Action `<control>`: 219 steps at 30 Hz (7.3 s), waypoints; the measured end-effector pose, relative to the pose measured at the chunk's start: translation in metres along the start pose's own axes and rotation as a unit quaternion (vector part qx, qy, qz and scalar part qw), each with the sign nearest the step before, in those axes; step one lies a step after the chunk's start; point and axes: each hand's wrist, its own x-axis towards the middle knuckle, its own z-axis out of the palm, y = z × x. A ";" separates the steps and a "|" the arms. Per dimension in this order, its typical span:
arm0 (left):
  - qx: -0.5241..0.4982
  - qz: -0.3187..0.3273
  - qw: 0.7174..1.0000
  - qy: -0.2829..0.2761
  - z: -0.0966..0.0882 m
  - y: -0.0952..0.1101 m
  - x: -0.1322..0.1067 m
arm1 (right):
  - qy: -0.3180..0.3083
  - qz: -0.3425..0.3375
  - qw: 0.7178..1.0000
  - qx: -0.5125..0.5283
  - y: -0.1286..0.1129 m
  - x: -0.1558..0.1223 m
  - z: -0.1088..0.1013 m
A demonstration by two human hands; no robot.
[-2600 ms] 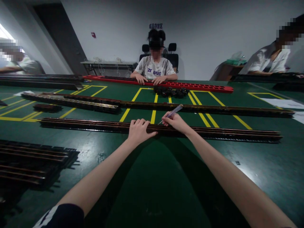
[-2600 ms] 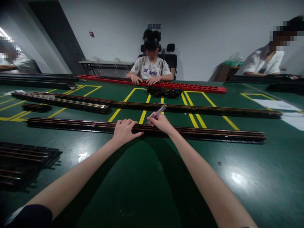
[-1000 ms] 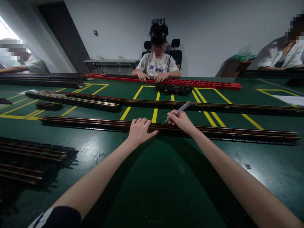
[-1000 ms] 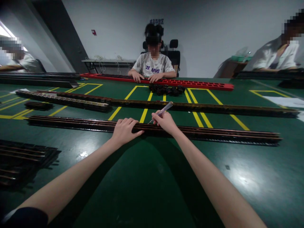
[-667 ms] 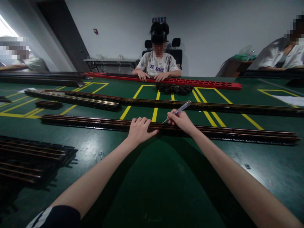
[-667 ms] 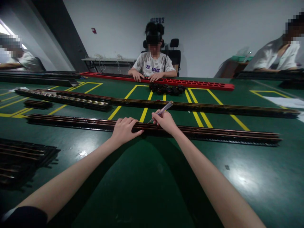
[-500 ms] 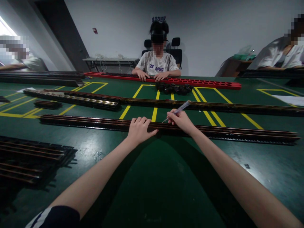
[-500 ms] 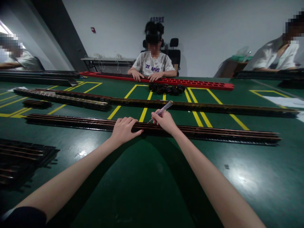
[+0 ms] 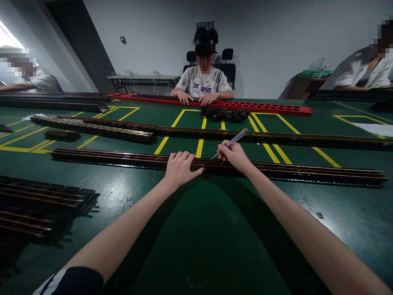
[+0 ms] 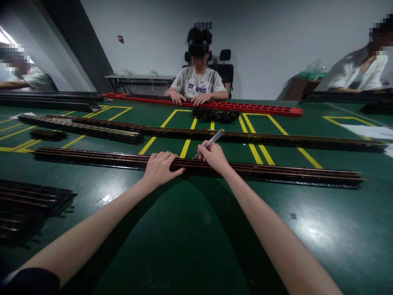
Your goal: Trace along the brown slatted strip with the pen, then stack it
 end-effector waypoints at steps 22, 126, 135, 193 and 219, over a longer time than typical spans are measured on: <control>-0.017 0.008 1.000 0.020 -0.001 0.007 0.001 | -0.022 -0.009 1.000 0.009 -0.002 -0.004 -0.006; -0.035 0.046 0.998 -0.013 -0.001 0.001 0.004 | -0.050 -0.003 0.999 0.017 -0.003 -0.002 -0.013; -0.047 0.038 0.998 -0.004 -0.001 0.004 0.003 | -0.037 -0.006 0.999 0.010 -0.005 -0.003 -0.013; -0.091 0.089 0.991 -0.034 -0.002 -0.001 0.004 | -0.079 -0.023 0.997 0.006 -0.005 -0.004 -0.015; -0.030 0.067 0.997 -0.022 0.000 0.008 0.006 | -0.054 0.003 0.998 0.026 -0.006 -0.003 -0.016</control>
